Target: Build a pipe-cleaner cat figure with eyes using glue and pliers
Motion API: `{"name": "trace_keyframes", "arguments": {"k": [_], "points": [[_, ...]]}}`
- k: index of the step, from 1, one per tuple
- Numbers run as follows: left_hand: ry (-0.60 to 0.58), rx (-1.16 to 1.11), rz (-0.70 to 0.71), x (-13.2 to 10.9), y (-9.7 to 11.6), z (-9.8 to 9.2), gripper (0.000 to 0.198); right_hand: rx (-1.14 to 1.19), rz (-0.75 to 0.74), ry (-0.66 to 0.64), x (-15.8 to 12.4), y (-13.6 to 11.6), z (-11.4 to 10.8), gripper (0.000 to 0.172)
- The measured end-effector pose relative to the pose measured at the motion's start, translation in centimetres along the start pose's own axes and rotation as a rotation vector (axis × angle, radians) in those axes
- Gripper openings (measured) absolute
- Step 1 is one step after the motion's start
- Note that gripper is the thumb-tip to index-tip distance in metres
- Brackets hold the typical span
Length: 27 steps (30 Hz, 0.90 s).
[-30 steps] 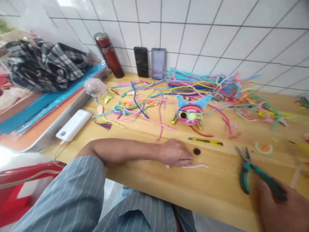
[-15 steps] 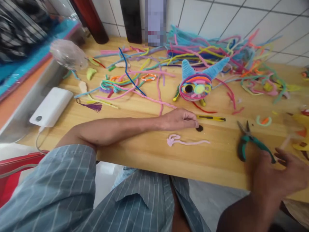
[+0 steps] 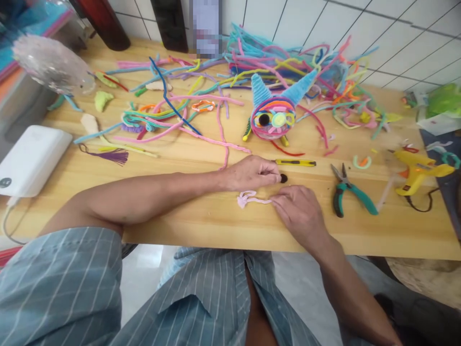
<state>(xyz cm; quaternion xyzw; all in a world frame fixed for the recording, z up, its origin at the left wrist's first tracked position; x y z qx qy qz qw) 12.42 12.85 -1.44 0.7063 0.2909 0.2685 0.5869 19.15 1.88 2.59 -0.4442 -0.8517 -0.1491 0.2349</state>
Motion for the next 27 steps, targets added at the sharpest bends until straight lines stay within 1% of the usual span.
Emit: {"name": "trace_keyframes", "arguments": {"k": [2,3,5,7,9,11,13,15,17,19,21,23,25,27], "points": [[0.000,-0.005,-0.002,-0.1,-0.1,0.0,0.029,-0.044,-0.025,0.018,0.4,0.5,-0.5,0.027],[0.002,-0.024,-0.017,-0.1,-0.3,0.0,0.030,-0.073,-0.020,0.048,0.6,1.1,-1.1,0.028],[0.010,-0.077,-0.051,0.0,-1.0,-0.1,0.032,-0.135,0.016,0.130,1.2,3.0,-2.8,0.025],[0.016,-0.130,-0.056,0.3,-1.5,-0.1,0.035,-0.172,0.060,0.204,2.0,5.2,-4.4,0.017],[0.038,-0.153,-0.038,0.6,-1.7,-0.4,0.039,-0.163,0.057,0.244,3.2,6.7,-5.3,0.012],[0.085,-0.141,-0.047,0.7,-1.9,-0.9,0.041,-0.123,0.019,0.273,4.7,7.2,-5.6,0.018],[0.108,-0.138,-0.067,0.7,-1.8,-1.2,0.039,-0.047,-0.022,0.278,6.2,6.8,-5.4,0.027],[0.078,-0.156,-0.056,0.7,-1.4,-0.9,0.036,0.060,-0.055,0.257,7.5,5.8,-4.6,0.033],[0.027,-0.138,0.008,0.5,-0.5,-0.5,0.033,0.173,-0.072,0.234,8.5,4.7,-3.8,0.032],[0.005,-0.057,0.092,0.3,0.2,-0.2,0.029,0.251,-0.057,0.227,9.1,4.1,-3.0,0.026],[0.001,0.036,0.155,0.1,0.6,0.1,0.026,0.293,-0.005,0.224,9.6,4.2,-2.2,0.020],[0.004,0.099,0.188,-0.1,0.7,0.3,0.024,0.332,0.073,0.211,9.9,4.8,-1.4,0.017],[0.006,0.134,0.209,-0.2,0.8,0.4,0.024,0.389,0.182,0.172,10.0,5.8,-0.4,0.016],[-0.001,0.170,0.228,-0.3,1.0,0.6,0.023,0.467,0.326,0.109,9.8,7.0,0.8,0.014]]}}
Point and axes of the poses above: each hand's wrist, its own x-axis towards the middle knuckle, its own z-axis out of the palm, y = z × x, the point moved 10 cm from there along x, towards the middle knuckle, and after that the axes turned 10 degrees about y, right-handed, at the moved point
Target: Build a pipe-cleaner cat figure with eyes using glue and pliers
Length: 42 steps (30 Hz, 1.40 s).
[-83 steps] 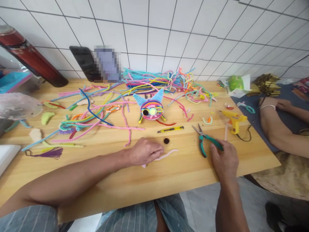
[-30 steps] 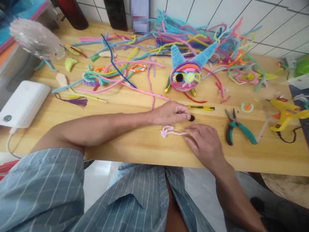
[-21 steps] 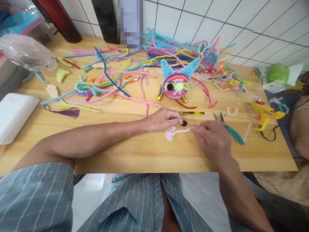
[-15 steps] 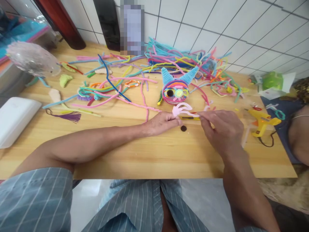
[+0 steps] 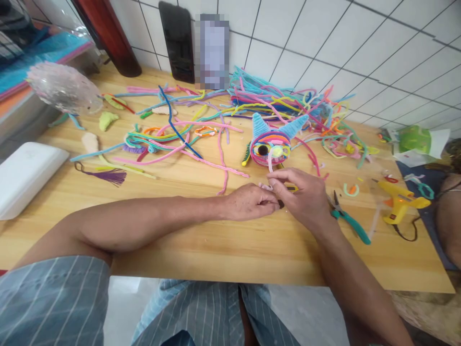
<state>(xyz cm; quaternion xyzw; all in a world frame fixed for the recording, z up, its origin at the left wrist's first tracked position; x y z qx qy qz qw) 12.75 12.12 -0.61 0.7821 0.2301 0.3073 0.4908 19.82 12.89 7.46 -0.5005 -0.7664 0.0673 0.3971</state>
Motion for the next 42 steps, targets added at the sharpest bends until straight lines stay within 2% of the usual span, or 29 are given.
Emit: {"name": "trace_keyframes", "arguments": {"k": [5,9,15,23,35,38,40,42], "points": [[-0.030,0.085,0.009,0.0,0.0,0.3,0.023,0.251,0.414,-0.071,-0.7,3.9,1.9,0.016],[-0.046,0.109,0.019,-0.1,0.2,0.4,0.025,0.383,0.554,-0.060,-1.1,5.0,2.6,0.020],[-0.049,0.091,0.032,-0.2,0.3,0.3,0.023,0.436,0.624,-0.041,-1.2,5.0,1.9,0.017],[-0.053,-0.051,0.017,-0.5,1.1,0.4,0.029,0.485,0.708,-0.084,-1.8,5.3,2.2,0.021],[-0.088,-0.117,-0.001,-0.6,1.5,0.4,0.027,0.509,0.735,-0.073,-2.0,5.6,2.3,0.021],[-0.024,-0.196,-0.022,-0.5,1.3,-0.3,0.039,0.493,0.745,-0.070,-2.0,5.5,1.8,0.019],[0.064,-0.278,-0.071,-0.3,0.7,-1.2,0.050,0.439,0.731,-0.074,-2.0,5.3,1.0,0.016],[0.171,-0.388,-0.150,0.0,-0.4,-2.2,0.051,0.359,0.697,-0.078,-1.9,5.2,0.1,0.014]]}}
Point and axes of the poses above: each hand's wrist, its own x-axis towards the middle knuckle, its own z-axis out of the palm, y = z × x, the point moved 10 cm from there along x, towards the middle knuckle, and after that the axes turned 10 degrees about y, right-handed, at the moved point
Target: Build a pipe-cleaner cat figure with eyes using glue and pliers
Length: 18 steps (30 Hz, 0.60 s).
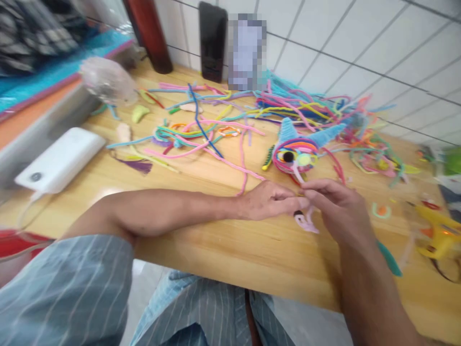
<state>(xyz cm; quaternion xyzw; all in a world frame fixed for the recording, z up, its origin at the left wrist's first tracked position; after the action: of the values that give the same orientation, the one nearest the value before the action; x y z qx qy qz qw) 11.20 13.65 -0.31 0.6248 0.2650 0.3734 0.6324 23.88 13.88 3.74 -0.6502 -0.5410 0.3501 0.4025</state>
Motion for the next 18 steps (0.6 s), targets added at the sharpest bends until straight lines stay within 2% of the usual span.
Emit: {"name": "trace_keyframes", "arguments": {"k": [4,8,13,18], "points": [[0.234,-0.206,-0.041,1.0,-0.6,-2.7,0.051,-0.121,-0.049,-0.021,-0.1,0.0,-0.7,0.013],[0.251,-0.204,-0.025,1.4,-0.4,-3.3,0.046,-0.193,-0.079,-0.068,-0.4,-0.2,-0.1,0.017],[0.291,-0.167,-0.030,1.3,-0.3,-3.6,0.052,-0.198,-0.087,-0.112,-0.9,-0.1,0.7,0.018],[0.335,-0.193,-0.063,1.3,-0.6,-3.9,0.058,-0.090,-0.010,-0.125,-1.1,1.1,1.0,0.039]]}}
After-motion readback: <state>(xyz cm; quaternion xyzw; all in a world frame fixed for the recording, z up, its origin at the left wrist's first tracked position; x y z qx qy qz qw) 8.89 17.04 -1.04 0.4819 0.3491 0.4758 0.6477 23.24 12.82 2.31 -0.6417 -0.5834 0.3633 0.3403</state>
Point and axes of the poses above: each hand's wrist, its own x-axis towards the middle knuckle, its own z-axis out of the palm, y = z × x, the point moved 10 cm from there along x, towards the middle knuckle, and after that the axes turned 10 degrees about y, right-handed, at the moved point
